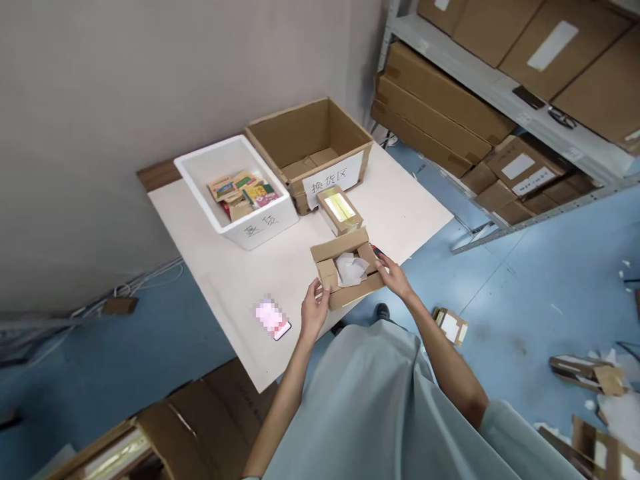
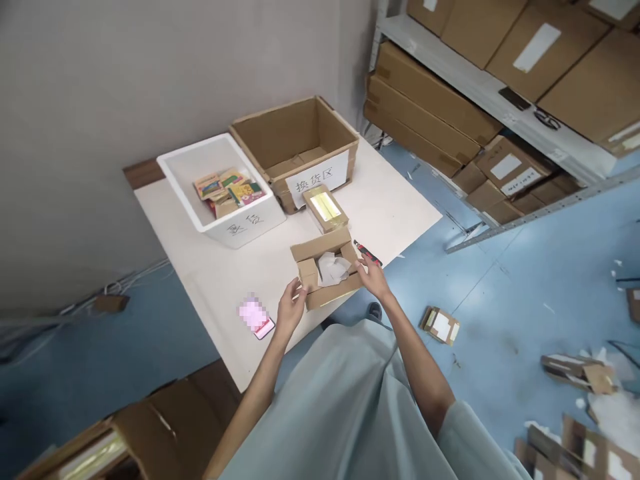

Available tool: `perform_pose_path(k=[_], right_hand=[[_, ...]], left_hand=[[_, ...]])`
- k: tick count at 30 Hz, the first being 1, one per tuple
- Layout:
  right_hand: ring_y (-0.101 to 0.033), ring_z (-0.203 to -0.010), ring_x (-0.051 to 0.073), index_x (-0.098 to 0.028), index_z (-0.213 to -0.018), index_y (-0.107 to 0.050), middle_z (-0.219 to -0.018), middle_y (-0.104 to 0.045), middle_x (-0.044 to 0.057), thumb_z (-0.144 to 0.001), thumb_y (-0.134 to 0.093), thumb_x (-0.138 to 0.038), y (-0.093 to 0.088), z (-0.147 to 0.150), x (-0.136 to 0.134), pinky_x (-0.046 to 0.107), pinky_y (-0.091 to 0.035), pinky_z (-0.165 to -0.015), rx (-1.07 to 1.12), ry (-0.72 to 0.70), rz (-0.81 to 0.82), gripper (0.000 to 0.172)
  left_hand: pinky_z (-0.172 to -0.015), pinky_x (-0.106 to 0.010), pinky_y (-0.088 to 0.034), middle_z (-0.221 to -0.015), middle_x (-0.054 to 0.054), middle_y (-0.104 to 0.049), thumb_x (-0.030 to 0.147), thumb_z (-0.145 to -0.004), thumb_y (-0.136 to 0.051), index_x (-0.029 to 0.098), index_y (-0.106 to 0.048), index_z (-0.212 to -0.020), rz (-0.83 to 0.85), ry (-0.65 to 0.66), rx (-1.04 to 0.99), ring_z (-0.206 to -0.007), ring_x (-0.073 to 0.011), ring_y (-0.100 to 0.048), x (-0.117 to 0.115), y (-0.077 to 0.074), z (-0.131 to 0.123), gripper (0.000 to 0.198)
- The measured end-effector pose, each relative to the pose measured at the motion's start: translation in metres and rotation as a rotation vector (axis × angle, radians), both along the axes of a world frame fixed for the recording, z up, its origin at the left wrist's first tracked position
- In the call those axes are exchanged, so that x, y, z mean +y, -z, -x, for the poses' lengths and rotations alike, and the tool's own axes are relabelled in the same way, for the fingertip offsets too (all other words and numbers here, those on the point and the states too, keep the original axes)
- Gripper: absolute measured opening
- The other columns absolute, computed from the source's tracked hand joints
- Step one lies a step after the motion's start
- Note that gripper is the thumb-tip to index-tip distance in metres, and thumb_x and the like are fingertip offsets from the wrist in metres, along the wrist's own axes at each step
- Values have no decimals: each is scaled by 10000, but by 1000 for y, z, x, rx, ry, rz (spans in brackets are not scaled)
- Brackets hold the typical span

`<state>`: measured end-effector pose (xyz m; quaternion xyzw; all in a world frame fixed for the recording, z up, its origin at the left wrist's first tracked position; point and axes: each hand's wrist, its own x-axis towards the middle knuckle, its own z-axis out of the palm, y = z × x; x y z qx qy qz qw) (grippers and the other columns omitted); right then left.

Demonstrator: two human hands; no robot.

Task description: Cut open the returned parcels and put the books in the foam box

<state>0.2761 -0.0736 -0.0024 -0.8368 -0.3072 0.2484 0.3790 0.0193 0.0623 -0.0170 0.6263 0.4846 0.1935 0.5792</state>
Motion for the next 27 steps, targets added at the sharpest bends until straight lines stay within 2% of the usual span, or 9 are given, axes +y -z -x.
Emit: perform_pose_path(k=[4, 7, 9, 13, 18, 20, 23, 25, 27], right_hand=[[-670, -1486, 395, -222, -1546, -697, -1516, -755, 178, -1046, -526, -817, -16, -19, -58, 616, -422, -1333, 58, 198, -108, 796], [-674, -1480, 398, -204, -1520, -713, -1536, -740, 194, -1021, -519, -869, -29, -38, -108, 621, -432, -1328, 43, 370, -164, 854], [-678, -1472, 397, -203, -1518, -712, -1520, -750, 195, -1009, -517, -891, -37, -52, -143, 625, -442, -1321, 16, 501, -185, 877], [-647, -1504, 390, -167, -1547, -683, -1549, -723, 223, -1002, -506, -900, -49, -82, -216, 603, -460, -1309, -24, 767, -181, 931], [-673, -1456, 373, -167, -1541, -668, -1565, -702, 238, -1028, -488, -841, -56, -120, -312, 585, -522, -1235, -99, 1073, -169, 866], [-679, -1434, 386, -151, -1530, -668, -1537, -713, 254, -1049, -463, -784, -58, -131, -352, 620, -502, -1234, -207, 1234, -64, 821], [-616, -1493, 430, -122, -1526, -659, -1558, -683, 280, -1061, -473, -663, -62, -139, -406, 721, -356, -1300, -477, 1472, 245, 737], [-601, -1500, 443, -115, -1501, -673, -1542, -690, 280, -1052, -492, -596, -61, -146, -429, 749, -273, -1325, -577, 1509, 389, 683], [-642, -1440, 445, -111, -1434, -716, -1458, -740, 275, -1039, -491, -572, -55, -158, -435, 747, -256, -1331, -547, 1444, 419, 647]], left_hand=[[-1098, -452, -643, -1595, -215, -670, 622, -1083, -642, 190, -627, -1522, -95, 143, -55, -1350, -322, -742, -5, -32, -46, 616], [-1090, -451, -647, -1579, -210, -682, 613, -1082, -642, 189, -644, -1496, -108, 309, -96, -1345, -319, -741, -17, -50, -100, 592], [-1073, -447, -654, -1555, -205, -700, 586, -1083, -645, 186, -654, -1488, -97, 445, -114, -1347, -321, -740, -33, -57, -143, 570], [-1057, -445, -662, -1510, -196, -734, 499, -1077, -660, 178, -666, -1489, -65, 715, -124, -1341, -326, -747, -84, -62, -234, 522], [-1086, -456, -657, -1570, -196, -707, 454, -1082, -640, 156, -650, -1548, 4, 1064, -158, -1361, -330, -746, -166, -67, -354, 553], [-1145, -461, -630, -1592, -183, -697, 459, -1090, -632, 161, -667, -1553, 32, 1264, -151, -1398, -329, -731, -200, -71, -397, 552], [-1236, -473, -564, -1614, -153, -686, 452, -1103, -617, 182, -725, -1507, 21, 1532, -105, -1461, -331, -694, -245, -75, -442, 498], [-1244, -460, -555, -1615, -141, -687, 436, -1115, -598, 193, -726, -1510, 27, 1616, -83, -1477, -318, -684, -263, -73, -458, 481], [-1221, -433, -570, -1586, -138, -711, 411, -1119, -598, 194, -718, -1515, 71, 1620, -74, -1451, -293, -706, -268, -65, -463, 467]])
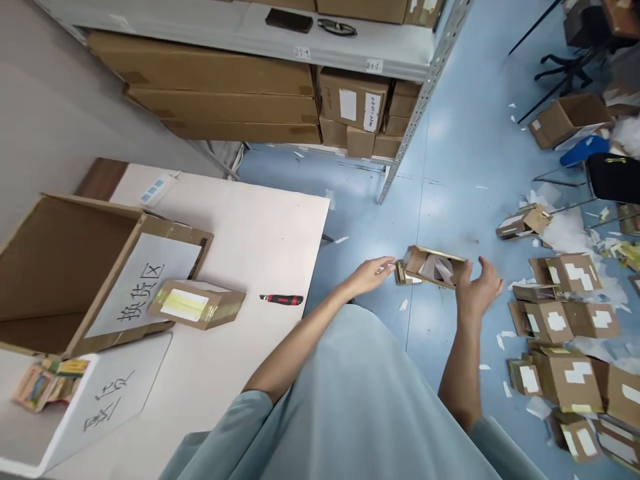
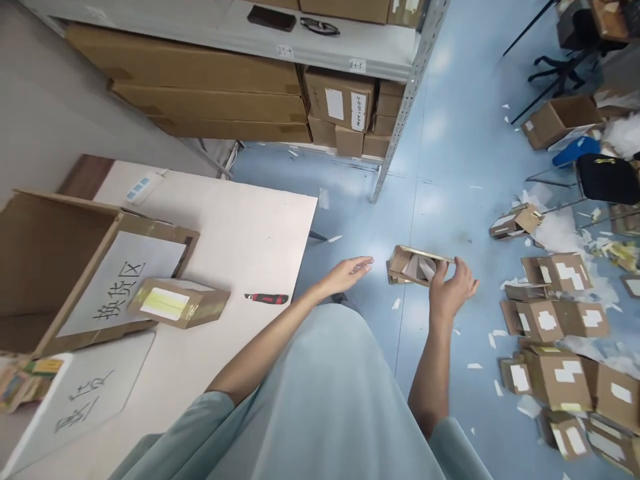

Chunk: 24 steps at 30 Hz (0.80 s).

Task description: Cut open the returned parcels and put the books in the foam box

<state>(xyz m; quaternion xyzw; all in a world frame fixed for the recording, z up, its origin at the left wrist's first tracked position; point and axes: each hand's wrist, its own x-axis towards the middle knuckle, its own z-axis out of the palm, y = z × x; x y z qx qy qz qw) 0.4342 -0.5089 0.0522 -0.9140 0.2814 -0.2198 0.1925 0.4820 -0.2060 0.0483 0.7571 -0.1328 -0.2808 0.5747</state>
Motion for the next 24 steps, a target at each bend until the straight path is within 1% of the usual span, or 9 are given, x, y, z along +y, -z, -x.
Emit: perform_pose_path(k=[2, 5, 7, 9, 13, 17, 19, 21, 24], right_hand=[[-678, -1375, 451, -109, -1360, -755, -1382, -771, 279, -1027, -476, -579, 15, -20, 11, 744, -287, -1315, 86, -122, -67, 639], [-698, -1324, 458, -123, -1294, -784, -1311, -789, 292, -1015, -469, -604, 48, -57, 60, 748, -336, -1284, 221, -377, -185, 640], [-707, -1312, 445, -143, -1283, -789, -1290, -801, 281, -1017, -475, -602, 71, -82, 109, 743, -338, -1287, 301, -574, -239, 617], [-710, -1323, 416, -164, -1297, -783, -1320, -805, 254, -1032, -486, -574, 90, -103, 168, 725, -316, -1313, 373, -780, -279, 572], [-693, -1387, 367, -187, -1340, -764, -1416, -789, 209, -1064, -537, -505, 112, -127, 298, 674, -259, -1365, 538, -1231, -339, 478], [-689, -1410, 351, -207, -1378, -750, -1467, -773, 183, -1073, -605, -485, 118, -120, 435, 633, -243, -1387, 662, -1622, -317, 437], [-714, -1373, 351, -203, -1401, -736, -1480, -766, 182, -1075, -631, -494, 119, -104, 500, 613, -302, -1367, 729, -1759, -293, 450], [-738, -1329, 354, -190, -1433, -714, -1492, -756, 195, -1070, -656, -522, 121, -82, 558, 563, -425, -1296, 817, -1816, -287, 496], [-731, -1334, 371, -156, -1476, -667, -1510, -732, 231, -1039, -704, -577, 127, -43, 621, 508, -521, -1199, 898, -1744, -286, 607]], left_hand=[[-1197, -419, -587, -1528, -137, -752, 396, -1102, -635, 197, -741, -1471, 33, -53, 47, -1407, -282, -738, 8, 12, 3, 432], [-1179, -438, -605, -1445, -139, -798, 431, -1059, -714, 209, -797, -1360, 57, -236, 126, -1348, -302, -773, 41, 33, 17, 384], [-1175, -462, -612, -1400, -136, -819, 462, -1033, -746, 217, -818, -1305, 51, -415, 178, -1308, -311, -792, 73, 43, 32, 373], [-1173, -480, -617, -1364, -126, -834, 483, -1012, -764, 223, -828, -1270, 40, -622, 212, -1286, -310, -799, 107, 50, 50, 371], [-1162, -500, -623, -1295, -128, -855, 540, -980, -789, 215, -839, -1207, 13, -1074, 222, -1244, -318, -810, 170, 53, 100, 400], [-1194, -515, -593, -1347, -155, -834, 564, -1004, -746, 201, -815, -1240, -11, -1428, 223, -1262, -320, -797, 214, 48, 167, 439], [-1222, -523, -566, -1391, -169, -814, 544, -1014, -727, 187, -792, -1283, -3, -1558, 252, -1302, -316, -779, 226, 46, 203, 451], [-1236, -534, -551, -1410, -184, -804, 515, -1005, -728, 173, -772, -1307, 22, -1667, 284, -1328, -318, -767, 232, 45, 238, 458], [-1252, -552, -535, -1428, -192, -795, 499, -982, -729, 172, -751, -1327, 67, -1774, 303, -1355, -325, -755, 236, 47, 283, 476]])
